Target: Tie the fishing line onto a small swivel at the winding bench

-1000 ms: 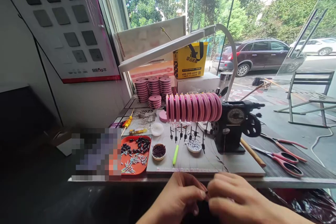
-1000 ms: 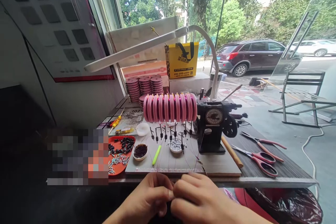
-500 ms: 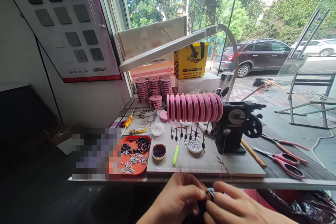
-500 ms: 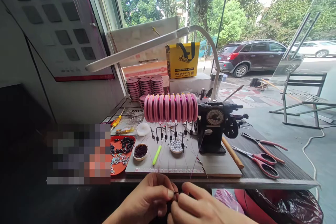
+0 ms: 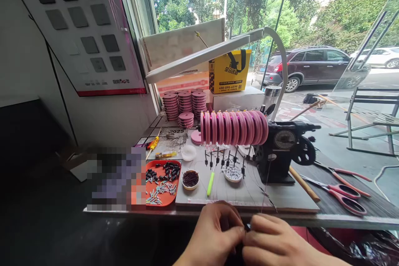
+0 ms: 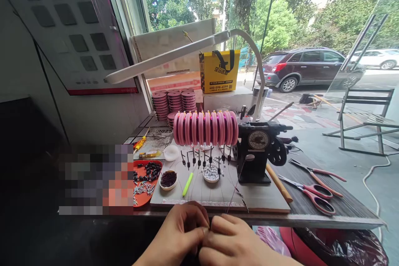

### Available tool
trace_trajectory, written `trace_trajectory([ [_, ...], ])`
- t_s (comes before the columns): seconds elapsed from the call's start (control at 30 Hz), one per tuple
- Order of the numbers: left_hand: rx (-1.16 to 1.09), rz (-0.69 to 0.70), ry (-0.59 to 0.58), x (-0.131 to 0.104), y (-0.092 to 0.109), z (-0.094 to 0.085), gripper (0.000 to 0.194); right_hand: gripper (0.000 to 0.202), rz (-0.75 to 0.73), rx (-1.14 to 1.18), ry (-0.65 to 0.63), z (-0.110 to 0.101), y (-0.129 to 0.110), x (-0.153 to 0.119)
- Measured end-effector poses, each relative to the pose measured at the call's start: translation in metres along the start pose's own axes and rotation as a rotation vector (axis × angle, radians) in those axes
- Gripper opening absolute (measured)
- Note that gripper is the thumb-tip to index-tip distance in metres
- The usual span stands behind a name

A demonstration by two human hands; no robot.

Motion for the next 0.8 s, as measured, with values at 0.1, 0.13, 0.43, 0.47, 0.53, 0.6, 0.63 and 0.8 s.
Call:
trace_trajectory([
  [0.1, 0.260, 0.259, 0.080, -0.008, 0.013, -0.002, 0.009, 0.045, 0.329, 0.309, 0.101, -0.006, 0.027, 0.000],
  [0.13, 0.334, 0.350, 0.147, -0.013, 0.017, -0.004, 0.011, 0.040, 0.483, 0.457, 0.119, -0.003, 0.039, -0.003],
  [0.43, 1.160, 1.466, 0.571, -0.071, 0.040, 0.033, 0.021, 0.044, 0.918, 1.138, 0.151, 0.025, 0.073, 0.000],
  [0.47, 1.104, 1.455, 0.513, -0.069, 0.043, 0.031, 0.023, 0.043, 0.916, 1.123, 0.148, 0.024, 0.073, -0.003],
  [0.53, 0.822, 1.155, 0.365, -0.049, 0.048, 0.016, 0.022, 0.035, 0.859, 0.965, 0.159, 0.015, 0.069, -0.009],
  [0.6, 0.342, 0.566, 0.177, -0.014, 0.027, -0.002, 0.013, 0.021, 0.624, 0.640, 0.145, -0.004, 0.054, -0.008],
  [0.63, 0.111, 0.270, 0.089, -0.004, 0.008, -0.003, 0.007, 0.018, 0.458, 0.448, 0.084, -0.009, 0.040, -0.006],
  [0.8, -0.333, -0.241, -0.092, 0.002, -0.021, 0.011, 0.004, 0.033, 0.039, -0.157, -0.162, 0.004, 0.001, -0.014],
])
Point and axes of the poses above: each hand's wrist, its own x-axis towards the middle knuckle, its own z-axis out of the palm, y = z × x, the point moved 8 cm from there along x, towards the middle knuckle, and after that the axes turned 2 degrees about -z, right-handed, at the moved point
